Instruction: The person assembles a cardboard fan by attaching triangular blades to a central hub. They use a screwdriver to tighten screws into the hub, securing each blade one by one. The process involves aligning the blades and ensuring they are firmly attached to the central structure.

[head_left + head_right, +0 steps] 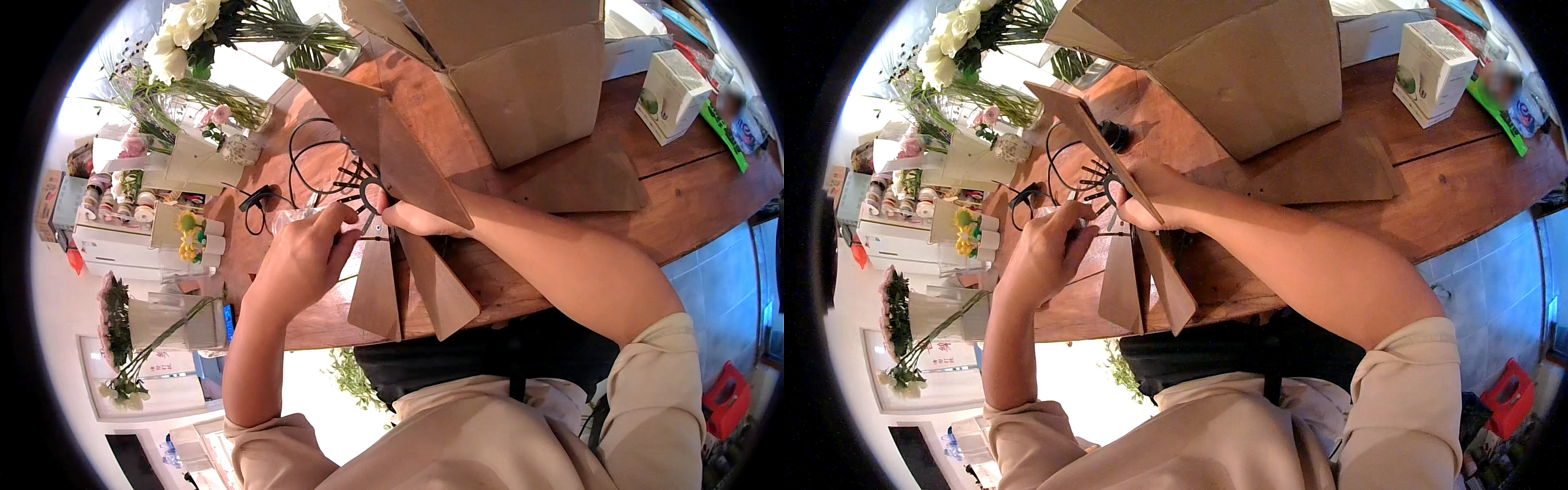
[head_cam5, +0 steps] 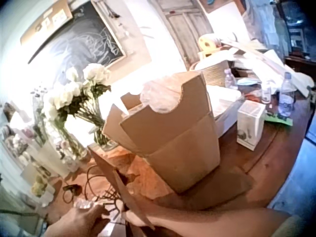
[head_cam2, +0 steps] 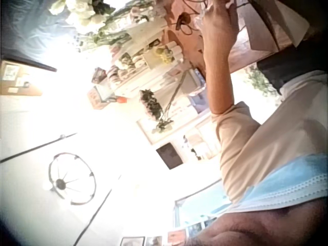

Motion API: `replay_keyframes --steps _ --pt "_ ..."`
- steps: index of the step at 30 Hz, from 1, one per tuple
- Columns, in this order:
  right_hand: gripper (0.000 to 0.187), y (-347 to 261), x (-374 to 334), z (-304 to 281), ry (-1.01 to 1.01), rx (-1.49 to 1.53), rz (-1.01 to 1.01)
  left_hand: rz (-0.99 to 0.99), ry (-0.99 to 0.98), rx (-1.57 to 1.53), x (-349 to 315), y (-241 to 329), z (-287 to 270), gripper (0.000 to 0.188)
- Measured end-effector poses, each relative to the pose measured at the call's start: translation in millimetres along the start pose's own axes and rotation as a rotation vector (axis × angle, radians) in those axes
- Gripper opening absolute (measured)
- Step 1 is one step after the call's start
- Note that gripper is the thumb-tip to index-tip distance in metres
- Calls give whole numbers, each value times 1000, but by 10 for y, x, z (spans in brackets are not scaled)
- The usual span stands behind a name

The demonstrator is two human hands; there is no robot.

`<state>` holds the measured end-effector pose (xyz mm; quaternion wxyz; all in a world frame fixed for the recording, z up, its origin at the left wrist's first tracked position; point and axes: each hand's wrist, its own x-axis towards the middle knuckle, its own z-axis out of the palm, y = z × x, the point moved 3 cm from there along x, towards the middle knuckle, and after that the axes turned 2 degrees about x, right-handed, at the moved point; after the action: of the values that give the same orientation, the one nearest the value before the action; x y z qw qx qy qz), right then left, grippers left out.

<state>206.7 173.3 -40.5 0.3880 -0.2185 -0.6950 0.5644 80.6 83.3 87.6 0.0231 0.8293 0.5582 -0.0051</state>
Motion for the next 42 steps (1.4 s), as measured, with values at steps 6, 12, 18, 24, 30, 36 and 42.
replay_keyframes --steps 6,12,18,24,30,36,42 --pt "8 -87 -3 75 98 119 -100 178 25 -205 5 18 -21 15" --pt "18 17 4 75 74 -4 -50 -44 -37 -22 -47 62 -73 16" --pt "12 -17 -1 113 29 246 36 212 25 -188 -94 60 -105 12" --pt "8 -135 -24 88 -11 241 58 -44 -18 -67 -129 -18 -92 14" --pt "6 -148 -23 104 -33 259 55 236 62 -101 -130 19 -163 17" --pt "3 -174 -51 96 -4 228 86 -252 -43 75 -170 16 -108 25" --pt "4 -126 -41 84 -14 116 -52 239 85 -158 -102 116 -151 17"
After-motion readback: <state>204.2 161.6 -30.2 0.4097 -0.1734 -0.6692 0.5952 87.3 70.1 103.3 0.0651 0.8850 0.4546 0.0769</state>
